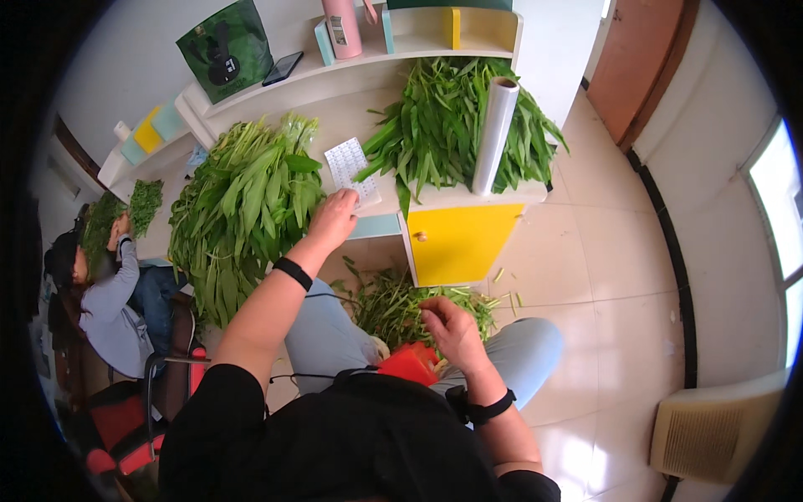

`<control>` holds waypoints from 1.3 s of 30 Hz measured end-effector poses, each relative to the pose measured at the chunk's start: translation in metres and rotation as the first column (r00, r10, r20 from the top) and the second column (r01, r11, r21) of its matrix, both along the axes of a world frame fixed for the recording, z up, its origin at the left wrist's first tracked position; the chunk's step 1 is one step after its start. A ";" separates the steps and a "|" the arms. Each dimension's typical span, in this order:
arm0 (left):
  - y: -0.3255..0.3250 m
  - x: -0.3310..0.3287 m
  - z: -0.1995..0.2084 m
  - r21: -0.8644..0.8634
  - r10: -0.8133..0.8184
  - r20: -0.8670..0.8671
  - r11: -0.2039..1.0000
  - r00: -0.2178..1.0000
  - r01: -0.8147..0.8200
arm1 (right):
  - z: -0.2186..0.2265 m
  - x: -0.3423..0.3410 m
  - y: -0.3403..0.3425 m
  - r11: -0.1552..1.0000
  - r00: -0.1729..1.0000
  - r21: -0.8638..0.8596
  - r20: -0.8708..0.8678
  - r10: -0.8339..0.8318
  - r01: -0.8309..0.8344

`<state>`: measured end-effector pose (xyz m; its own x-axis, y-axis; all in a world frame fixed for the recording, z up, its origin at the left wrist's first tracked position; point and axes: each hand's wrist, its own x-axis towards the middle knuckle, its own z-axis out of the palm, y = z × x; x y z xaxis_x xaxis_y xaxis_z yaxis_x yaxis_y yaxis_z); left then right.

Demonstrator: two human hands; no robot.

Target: Bundling and wrapping bunches of water spinach with plastic wrap and applying labels.

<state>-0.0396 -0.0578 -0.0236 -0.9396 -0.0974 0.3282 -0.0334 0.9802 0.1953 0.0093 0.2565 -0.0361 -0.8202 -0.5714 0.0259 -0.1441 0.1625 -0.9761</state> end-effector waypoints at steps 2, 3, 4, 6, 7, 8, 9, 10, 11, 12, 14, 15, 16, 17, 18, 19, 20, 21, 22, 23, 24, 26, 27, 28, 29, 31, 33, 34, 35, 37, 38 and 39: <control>-0.005 0.001 0.001 0.032 -0.063 -0.042 0.997 0.997 0.065 | 0.001 0.004 -0.002 1.000 1.000 0.023 0.004 0.003 -0.003; -0.007 0.002 0.004 0.038 -0.070 -0.056 0.997 0.996 0.072 | 0.001 0.005 -0.002 0.999 1.000 0.038 0.018 0.009 -0.010; -0.009 0.003 0.006 0.079 -0.090 -0.043 0.992 0.995 0.093 | 0.000 0.004 -0.004 0.999 0.999 0.043 0.032 0.020 -0.022; -0.010 0.005 0.010 0.136 -0.104 -0.055 0.984 0.993 0.111 | 0.001 0.004 -0.006 0.998 0.999 0.062 0.027 0.019 -0.021; -0.010 0.002 0.009 0.144 -0.123 -0.070 0.981 0.990 0.132 | 0.003 0.002 -0.006 0.997 0.999 0.074 0.039 0.016 -0.019; -0.013 0.005 0.007 0.164 -0.114 -0.089 0.978 0.990 0.127 | 0.004 0.001 -0.009 0.996 0.999 0.081 0.033 0.020 -0.023; -0.018 0.007 0.003 0.188 -0.106 -0.101 0.974 0.989 0.123 | 0.007 0.000 -0.010 0.996 0.999 0.093 0.033 0.010 -0.013; -0.023 0.006 0.001 0.169 -0.077 -0.066 0.982 0.995 0.087 | 0.012 -0.005 -0.012 0.992 1.000 0.128 -0.007 0.000 0.001; -0.024 0.004 0.003 0.180 -0.079 -0.072 0.979 0.994 0.090 | 0.018 -0.011 -0.012 0.987 0.999 0.162 -0.049 -0.013 0.021; -0.022 0.005 0.004 0.181 -0.077 -0.106 0.979 0.991 0.095 | 0.013 -0.022 -0.009 0.991 0.996 0.126 -0.080 -0.038 0.048; -0.018 0.006 0.006 0.194 -0.078 -0.144 0.975 0.986 0.106 | 0.018 -0.042 -0.007 0.985 0.986 0.066 -0.063 -0.154 0.158; -0.015 0.006 0.008 0.183 -0.064 -0.207 0.978 0.976 0.103 | 0.024 -0.056 -0.005 0.975 0.972 0.069 -0.129 -0.199 0.209; -0.013 0.006 0.010 0.172 -0.049 -0.268 0.980 0.962 0.098 | 0.032 -0.073 -0.006 0.967 0.950 -0.006 -0.183 -0.252 0.255; -0.013 0.006 0.009 0.185 -0.048 -0.265 0.978 0.963 0.099 | 0.039 -0.090 -0.010 0.953 0.925 -0.078 -0.231 -0.301 0.291; -0.013 0.002 0.009 0.194 -0.029 -0.270 0.977 0.962 0.084 | 0.042 -0.110 -0.011 0.934 0.896 -0.095 -0.263 -0.358 0.345; -0.011 0.000 0.008 0.201 -0.012 -0.274 0.977 0.962 0.069 | 0.043 -0.130 -0.012 0.910 0.862 -0.115 -0.292 -0.414 0.398; -0.011 -0.001 0.005 0.210 -0.016 -0.273 0.975 0.962 0.076 | 0.046 -0.150 -0.015 0.889 0.822 -0.135 -0.338 -0.457 0.438; -0.012 -0.001 0.003 0.258 0.009 -0.288 0.964 0.958 0.069 | 0.048 -0.167 -0.020 0.867 0.781 -0.160 -0.381 -0.495 0.472; -0.013 -0.002 0.001 0.306 0.034 -0.306 0.950 0.952 0.065 | 0.046 -0.183 -0.026 0.867 0.780 -0.155 -0.385 -0.494 0.473; -0.012 -0.003 -0.001 0.312 0.033 -0.311 0.948 0.950 0.070 | 0.045 -0.200 -0.031 0.847 0.751 -0.108 -0.414 -0.514 0.521; -0.012 -0.003 -0.002 0.343 0.043 -0.337 0.936 0.940 0.080 | 0.044 -0.211 -0.035 0.823 0.721 -0.066 -0.446 -0.530 0.565; -0.011 0.001 -0.003 0.375 0.062 -0.370 0.923 0.927 0.088 | 0.041 -0.224 -0.044 0.815 0.719 0.000 -0.471 -0.511 0.580; -0.009 0.004 -0.003 0.400 0.062 -0.393 0.910 0.918 0.109 | 0.041 -0.229 -0.048 0.801 0.720 0.067 -0.486 -0.495 0.595; -0.007 0.006 -0.001 0.424 0.062 -0.415 0.896 0.908 0.133 | 0.040 -0.232 -0.051 0.773 0.713 0.096 -0.470 -0.520 0.627; -0.007 0.011 0.001 0.423 0.071 -0.417 0.898 0.906 0.124 | 0.041 -0.232 -0.057 0.780 0.718 0.094 -0.471 -0.513 0.619; -0.007 0.020 0.006 0.471 0.098 -0.412 0.874 0.906 0.119 | 0.045 -0.234 -0.065 0.730 0.714 0.170 -0.438 -0.546 0.662; -0.007 0.028 0.006 0.488 0.124 -0.399 0.868 0.909 0.096 | 0.041 -0.239 -0.064 0.732 0.706 0.158 -0.458 -0.540 0.663; -0.007 0.030 0.005 0.502 0.143 -0.386 0.861 0.911 0.078 | 0.040 -0.242 -0.063 0.745 0.702 0.126 -0.468 -0.538 0.655; -0.005 0.031 0.005 0.508 0.149 -0.387 0.858 0.910 0.076 | 0.039 -0.246 -0.060 0.756 0.695 0.095 -0.480 -0.535 0.647; 0.000 0.031 0.004 0.525 0.144 -0.417 0.844 0.897 0.109 | 0.032 -0.255 -0.054 0.752 0.692 0.102 -0.486 -0.534 0.651; 0.003 0.032 0.005 0.527 0.150 -0.417 0.843 0.896 0.104 | 0.031 -0.256 -0.055 0.755 0.695 0.100 -0.483 -0.532 0.648; 0.006 0.034 0.007 0.558 0.164 -0.405 0.824 0.900 0.101 | 0.031 -0.257 -0.054 0.758 0.698 0.098 -0.481 -0.531 0.645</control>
